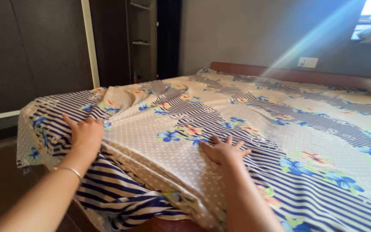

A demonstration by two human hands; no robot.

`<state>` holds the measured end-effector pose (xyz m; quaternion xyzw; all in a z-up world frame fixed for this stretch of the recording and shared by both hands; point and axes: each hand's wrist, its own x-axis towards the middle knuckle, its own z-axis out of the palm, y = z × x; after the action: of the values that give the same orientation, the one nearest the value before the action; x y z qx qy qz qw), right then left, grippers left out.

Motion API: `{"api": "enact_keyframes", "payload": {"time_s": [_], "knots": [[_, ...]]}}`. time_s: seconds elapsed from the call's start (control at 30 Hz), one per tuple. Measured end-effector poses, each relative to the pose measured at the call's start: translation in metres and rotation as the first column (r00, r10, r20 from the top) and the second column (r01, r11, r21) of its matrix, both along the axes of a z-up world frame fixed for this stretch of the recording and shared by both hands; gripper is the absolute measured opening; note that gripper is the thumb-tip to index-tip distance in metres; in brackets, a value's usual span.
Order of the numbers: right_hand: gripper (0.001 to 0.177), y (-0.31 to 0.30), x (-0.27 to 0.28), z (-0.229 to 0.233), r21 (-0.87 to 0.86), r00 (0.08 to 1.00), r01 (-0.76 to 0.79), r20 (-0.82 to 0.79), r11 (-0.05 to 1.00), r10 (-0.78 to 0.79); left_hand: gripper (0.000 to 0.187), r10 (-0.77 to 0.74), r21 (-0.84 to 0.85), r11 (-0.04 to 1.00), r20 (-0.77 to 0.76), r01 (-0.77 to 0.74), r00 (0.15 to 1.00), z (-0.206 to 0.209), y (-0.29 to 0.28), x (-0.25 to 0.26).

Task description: The person smooths and tucks a patterned bedsheet around the corners and edges of a wooden bed frame. They repeatedly pull and fold the sheet to fit it snugly under the mattress, working along the side and corner of the bed.

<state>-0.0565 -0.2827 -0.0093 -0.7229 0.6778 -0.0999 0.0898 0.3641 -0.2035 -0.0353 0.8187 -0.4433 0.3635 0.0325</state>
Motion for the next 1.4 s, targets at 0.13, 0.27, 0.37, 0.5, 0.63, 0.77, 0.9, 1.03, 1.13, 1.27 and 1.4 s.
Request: {"api": "enact_keyframes", "payload": {"time_s": [0.13, 0.27, 0.37, 0.5, 0.63, 0.77, 0.9, 1.03, 1.13, 1.27, 1.4], "knots": [[0.077, 0.006, 0.003, 0.004, -0.082, 0.997, 0.02, 0.076, 0.996, -0.014, 0.023, -0.004, -0.052, 0.999, -0.147, -0.004, 0.989, 0.029, -0.008, -0.025], [0.084, -0.006, 0.006, 0.002, -0.142, 0.955, 0.208, 0.242, 0.968, -0.169, 0.033, -0.222, -0.192, 0.966, -0.28, 0.172, 0.934, 0.057, -0.052, -0.085], [0.071, -0.025, 0.003, 0.004, -0.065, 0.786, 0.427, 0.52, 0.902, -0.334, 0.074, -0.227, -0.003, 0.969, -0.407, 0.247, 0.885, 0.064, -0.093, -0.162], [0.065, -0.032, -0.008, -0.002, -0.131, 0.794, 0.46, 0.504, 0.878, -0.34, 0.073, -0.326, 0.044, 0.92, -0.468, 0.39, 0.821, 0.048, -0.114, -0.24], [0.067, -0.02, 0.001, -0.006, -0.199, 0.956, 0.187, 0.263, 0.962, -0.131, 0.044, -0.252, 0.201, 0.916, -0.387, 0.348, 0.887, 0.027, -0.142, -0.235], [0.056, -0.014, 0.006, -0.015, -0.274, 0.994, 0.036, 0.109, 0.961, -0.007, 0.033, -0.408, 0.403, 0.782, -0.244, 0.475, 0.88, 0.016, -0.187, -0.195], [0.057, -0.025, 0.007, -0.014, -0.164, 0.999, 0.034, -0.008, 0.986, -0.036, 0.03, -0.386, 0.548, 0.766, -0.024, 0.335, 0.922, 0.015, -0.206, -0.161], [0.071, -0.077, -0.024, 0.018, 0.053, 0.979, 0.098, -0.183, 0.994, -0.087, 0.037, -0.248, 0.415, 0.866, -0.131, 0.28, 0.96, 0.028, -0.206, -0.109], [0.082, -0.099, -0.091, 0.005, 0.075, 0.936, 0.245, -0.277, 0.967, -0.216, 0.06, -0.296, 0.281, 0.884, -0.28, 0.373, 0.913, 0.023, -0.208, -0.074], [0.075, -0.121, -0.139, -0.022, -0.071, 0.916, 0.264, -0.292, 0.962, -0.273, 0.088, -0.247, 0.318, 0.877, -0.344, 0.36, 0.906, 0.036, -0.214, -0.032], [0.077, -0.145, -0.149, -0.032, 0.046, 0.857, 0.387, -0.386, 0.921, -0.341, 0.095, -0.159, 0.193, 0.958, -0.261, 0.212, 0.952, 0.036, -0.252, 0.015]]}}
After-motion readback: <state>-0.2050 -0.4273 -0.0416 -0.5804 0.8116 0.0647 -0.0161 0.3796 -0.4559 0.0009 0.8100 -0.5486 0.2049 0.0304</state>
